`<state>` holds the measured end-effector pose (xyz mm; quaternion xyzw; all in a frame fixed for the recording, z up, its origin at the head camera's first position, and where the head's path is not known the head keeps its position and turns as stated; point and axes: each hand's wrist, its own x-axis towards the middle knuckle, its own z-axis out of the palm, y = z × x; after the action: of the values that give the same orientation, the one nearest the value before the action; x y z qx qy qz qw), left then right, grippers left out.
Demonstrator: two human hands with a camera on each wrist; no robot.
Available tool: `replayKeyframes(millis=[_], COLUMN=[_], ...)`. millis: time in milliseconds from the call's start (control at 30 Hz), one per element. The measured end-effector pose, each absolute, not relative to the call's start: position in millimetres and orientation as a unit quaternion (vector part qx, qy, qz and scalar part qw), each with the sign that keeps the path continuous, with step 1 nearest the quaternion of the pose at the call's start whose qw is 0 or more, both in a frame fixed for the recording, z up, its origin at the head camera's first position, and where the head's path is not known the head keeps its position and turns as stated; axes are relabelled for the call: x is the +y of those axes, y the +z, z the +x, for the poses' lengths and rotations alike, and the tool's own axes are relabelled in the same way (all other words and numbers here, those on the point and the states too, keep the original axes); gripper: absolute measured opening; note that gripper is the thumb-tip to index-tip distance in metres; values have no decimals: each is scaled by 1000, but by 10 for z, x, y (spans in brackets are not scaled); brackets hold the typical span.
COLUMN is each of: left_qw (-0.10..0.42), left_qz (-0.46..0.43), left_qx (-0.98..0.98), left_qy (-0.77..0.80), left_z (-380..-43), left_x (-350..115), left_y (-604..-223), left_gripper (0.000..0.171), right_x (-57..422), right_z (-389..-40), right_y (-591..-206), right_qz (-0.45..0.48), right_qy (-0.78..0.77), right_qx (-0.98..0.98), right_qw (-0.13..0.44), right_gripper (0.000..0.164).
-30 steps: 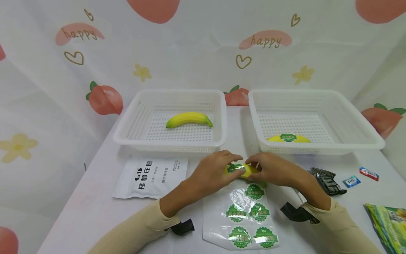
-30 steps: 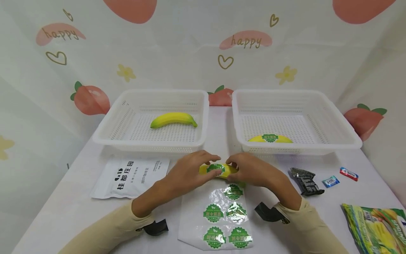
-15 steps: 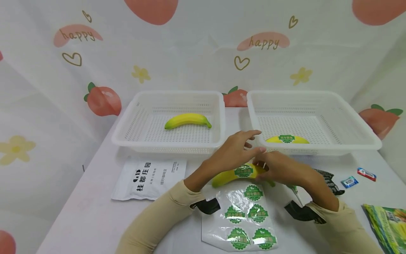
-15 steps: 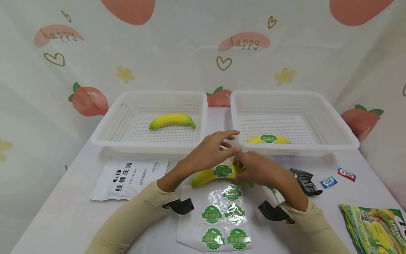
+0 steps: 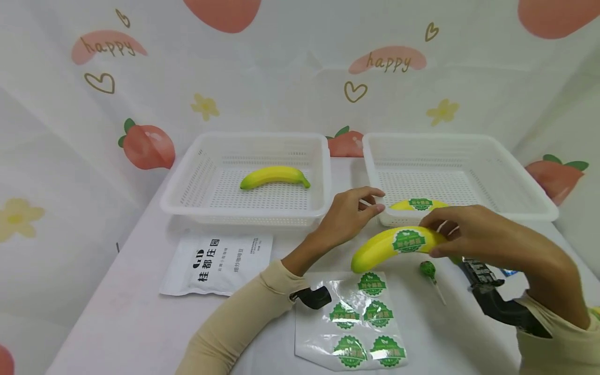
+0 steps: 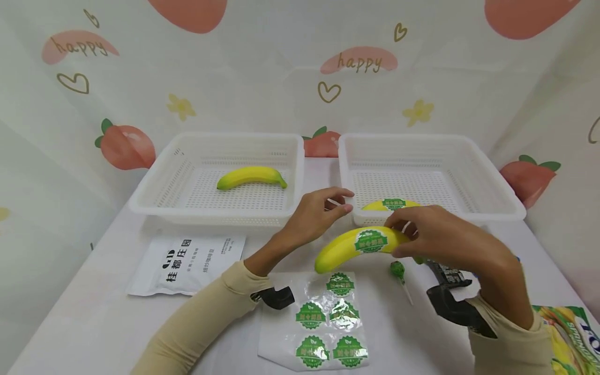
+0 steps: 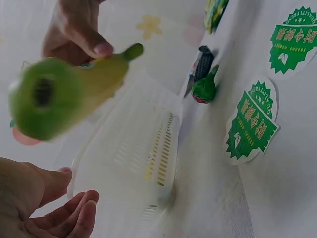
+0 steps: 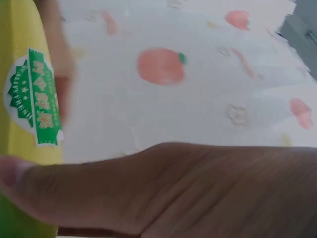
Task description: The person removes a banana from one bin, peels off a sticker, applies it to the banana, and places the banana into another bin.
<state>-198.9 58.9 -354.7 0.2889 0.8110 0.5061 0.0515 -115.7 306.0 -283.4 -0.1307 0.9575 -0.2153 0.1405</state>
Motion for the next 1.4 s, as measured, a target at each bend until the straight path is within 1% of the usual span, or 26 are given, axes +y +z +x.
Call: replayKeyframes(millis=[200,267,467,633,933,1033,1167,1267,1400], left_qw=[50,50,57,61,68,70,72,74,74], left_qz=[285,284,285,287,281,280,278,279,280], left_qx=[814,815,807,800,798,798,797,797,801], left_qy=[504,502,513,524,528,530,531,530,523], left_z=[-1997,-2000,-2003,-2010,-1998,-1996,-1997,-1994,-1983], left_x=[597,598,595,592,589,587,588,588,584], left_y=[-3553,-3557,-3568,-3577,-3582,-3577,-3580,-3581,-3570], left_gripper=[36,37,42,41,43,44,44,45,45], right_x=[3367,3431,3604,3763,3961,3959,3925,3893,3860], right_z=[-1218,-1298,-1651,-2020,-2479,-2581,-2665,-2695,-2715], right_y=[-2631,-2567,-2409,-2374,-2629,-2712,-2775,-2806,-2846], right_qz=[-121,-108,-74,-67,-71,-67,-64,-61,-51], right_qy=[-189,-187,-174,-163,-184,-185,-174,-168,-170], right_qx=[974,976,981,982,965,958,951,947,944], right_qw=[44,29,34,67,171,208,247,266,279], right_gripper=[52,53,61,68,60,59,64,64,61])
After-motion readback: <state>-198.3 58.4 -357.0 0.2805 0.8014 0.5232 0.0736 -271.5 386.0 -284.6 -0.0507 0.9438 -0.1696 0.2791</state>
